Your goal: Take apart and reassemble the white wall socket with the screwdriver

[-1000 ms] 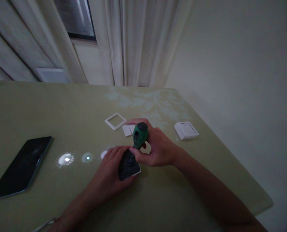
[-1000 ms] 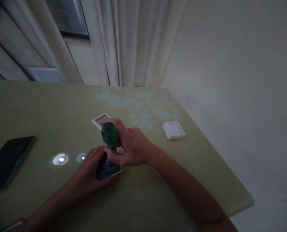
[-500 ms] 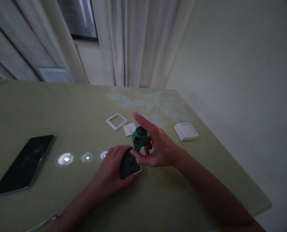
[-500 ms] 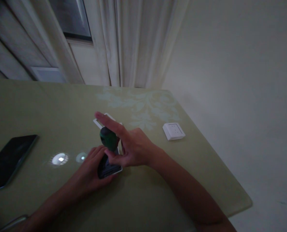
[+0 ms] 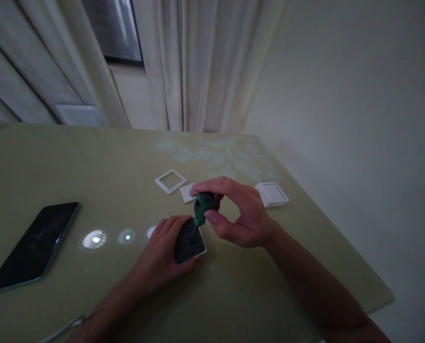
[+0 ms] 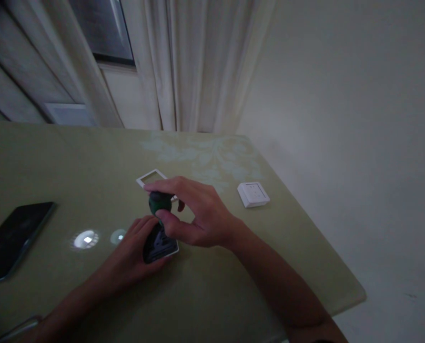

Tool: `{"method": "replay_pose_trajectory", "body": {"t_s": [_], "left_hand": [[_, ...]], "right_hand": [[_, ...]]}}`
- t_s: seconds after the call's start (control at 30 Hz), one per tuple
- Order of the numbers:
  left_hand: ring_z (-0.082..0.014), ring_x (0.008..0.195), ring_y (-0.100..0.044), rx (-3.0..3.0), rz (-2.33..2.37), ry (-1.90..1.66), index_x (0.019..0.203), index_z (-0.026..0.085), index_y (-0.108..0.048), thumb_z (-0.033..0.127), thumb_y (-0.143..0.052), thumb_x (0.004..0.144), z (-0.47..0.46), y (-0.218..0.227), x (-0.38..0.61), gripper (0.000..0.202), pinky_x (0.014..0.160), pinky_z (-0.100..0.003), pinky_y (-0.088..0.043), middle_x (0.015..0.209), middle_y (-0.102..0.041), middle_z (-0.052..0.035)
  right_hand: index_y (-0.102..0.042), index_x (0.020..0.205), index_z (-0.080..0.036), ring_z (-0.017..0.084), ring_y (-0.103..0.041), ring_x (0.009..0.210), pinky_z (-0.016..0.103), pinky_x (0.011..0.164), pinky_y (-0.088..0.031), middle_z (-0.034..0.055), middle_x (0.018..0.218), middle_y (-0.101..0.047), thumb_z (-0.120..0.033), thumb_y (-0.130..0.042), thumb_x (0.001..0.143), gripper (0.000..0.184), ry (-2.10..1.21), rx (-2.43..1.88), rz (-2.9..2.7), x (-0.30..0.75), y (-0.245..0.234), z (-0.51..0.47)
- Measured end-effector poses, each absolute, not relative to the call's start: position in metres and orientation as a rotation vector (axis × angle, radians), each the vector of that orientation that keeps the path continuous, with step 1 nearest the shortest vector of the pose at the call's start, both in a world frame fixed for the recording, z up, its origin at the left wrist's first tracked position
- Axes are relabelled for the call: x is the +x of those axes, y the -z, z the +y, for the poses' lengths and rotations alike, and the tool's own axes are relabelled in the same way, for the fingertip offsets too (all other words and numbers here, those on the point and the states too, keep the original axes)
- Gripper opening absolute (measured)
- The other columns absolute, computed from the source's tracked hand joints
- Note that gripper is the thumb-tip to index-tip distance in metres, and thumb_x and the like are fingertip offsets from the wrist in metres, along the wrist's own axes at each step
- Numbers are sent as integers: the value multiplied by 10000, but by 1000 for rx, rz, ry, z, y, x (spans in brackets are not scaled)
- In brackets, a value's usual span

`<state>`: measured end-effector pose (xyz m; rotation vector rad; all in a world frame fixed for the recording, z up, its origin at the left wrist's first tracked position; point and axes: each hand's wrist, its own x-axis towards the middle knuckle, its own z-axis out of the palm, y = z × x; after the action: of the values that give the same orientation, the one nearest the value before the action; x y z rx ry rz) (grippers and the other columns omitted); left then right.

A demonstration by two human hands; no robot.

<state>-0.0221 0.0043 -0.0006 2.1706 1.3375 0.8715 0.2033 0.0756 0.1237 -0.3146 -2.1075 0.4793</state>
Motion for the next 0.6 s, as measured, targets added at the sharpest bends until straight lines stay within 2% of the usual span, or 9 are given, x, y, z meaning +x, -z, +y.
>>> {"method": "replay_pose_trajectory", "body": {"t_s": [0.07, 0.13, 0.2, 0.27, 0.33, 0.4, 0.43, 0.53, 0.6], "left_hand": [[-372, 1260, -606, 2184, 1339, -874, 1497, 327, -487, 315, -828, 850, 5, 3, -22, 731, 1044, -556, -559, 1410, -657, -93], [-378, 1277, -605, 2191, 1344, -888, 1490, 335, -500, 318, -827, 847, 4, 3, -22, 722, 1050, -560, -560, 1415, -656, -89], [-373, 1262, -614, 2189, 1351, -902, 1481, 338, -512, 322, -829, 842, 4, 3, -22, 714, 1038, -555, -570, 1391, -666, -82], [-366, 1239, -620, 2190, 1354, -910, 1481, 334, -512, 322, -832, 835, 3, 3, -21, 721, 1029, -553, -575, 1367, -670, -78], [-365, 1231, -623, 2190, 1357, -891, 1475, 336, -510, 312, -826, 843, 2, 2, -21, 707, 1028, -559, -574, 1358, -664, -73], [-368, 1223, -629, 2191, 1354, -871, 1462, 349, -513, 292, -806, 856, 2, 2, -20, 676, 1022, -567, -576, 1355, -657, -64], [-369, 1220, -632, 2191, 1348, -868, 1460, 354, -510, 286, -799, 860, 2, 2, -20, 669, 1021, -571, -576, 1356, -655, -64], [-378, 1229, -624, 2198, 1332, -882, 1469, 341, -493, 299, -809, 856, 2, 3, -19, 690, 1035, -588, -568, 1371, -657, -80], [-385, 1255, -610, 2203, 1331, -879, 1470, 331, -492, 308, -822, 850, 2, 4, -19, 703, 1056, -603, -554, 1394, -655, -91]], "right_hand": [[-683, 1389, -220, 162, -698, 930, 285, 788, -610, 44, 1082, -745, -219, -737, 1004, 389, -448, -325, -2099, 203, -124, 76], [-717, 1370, -223, 175, -681, 971, 310, 852, -613, 47, 1063, -718, -286, -767, 1014, 365, -387, -353, -2126, 203, -127, 75], [-684, 1449, -203, 202, -680, 1128, 358, 977, -608, 97, 1239, -707, -311, -660, 1083, 383, -400, -358, -2189, 204, -132, 73], [-610, 1544, -191, 213, -659, 1274, 395, 1082, -582, 124, 1412, -671, -238, -491, 1139, 425, -461, -324, -2235, 203, -136, 70], [-641, 1520, -208, 189, -690, 1192, 364, 1035, -603, 98, 1316, -716, -223, -486, 1145, 406, -420, -318, -2216, 202, -138, 66], [-731, 1413, -211, 172, -696, 996, 312, 888, -628, 57, 1069, -724, -326, -657, 1096, 345, -290, -363, -2153, 201, -137, 64], [-742, 1398, -200, 176, -686, 971, 311, 863, -629, 55, 1040, -712, -369, -708, 1067, 373, -249, -384, -2143, 200, -136, 64], [-641, 1520, -166, 199, -690, 1155, 350, 990, -619, 113, 1279, -718, -289, -563, 1129, 417, -336, -368, -2209, 199, -135, 65], [-650, 1506, -167, 182, -708, 1128, 335, 991, -617, 103, 1261, -740, -223, -538, 1129, 397, -339, -366, -2196, 199, -135, 65]]}}
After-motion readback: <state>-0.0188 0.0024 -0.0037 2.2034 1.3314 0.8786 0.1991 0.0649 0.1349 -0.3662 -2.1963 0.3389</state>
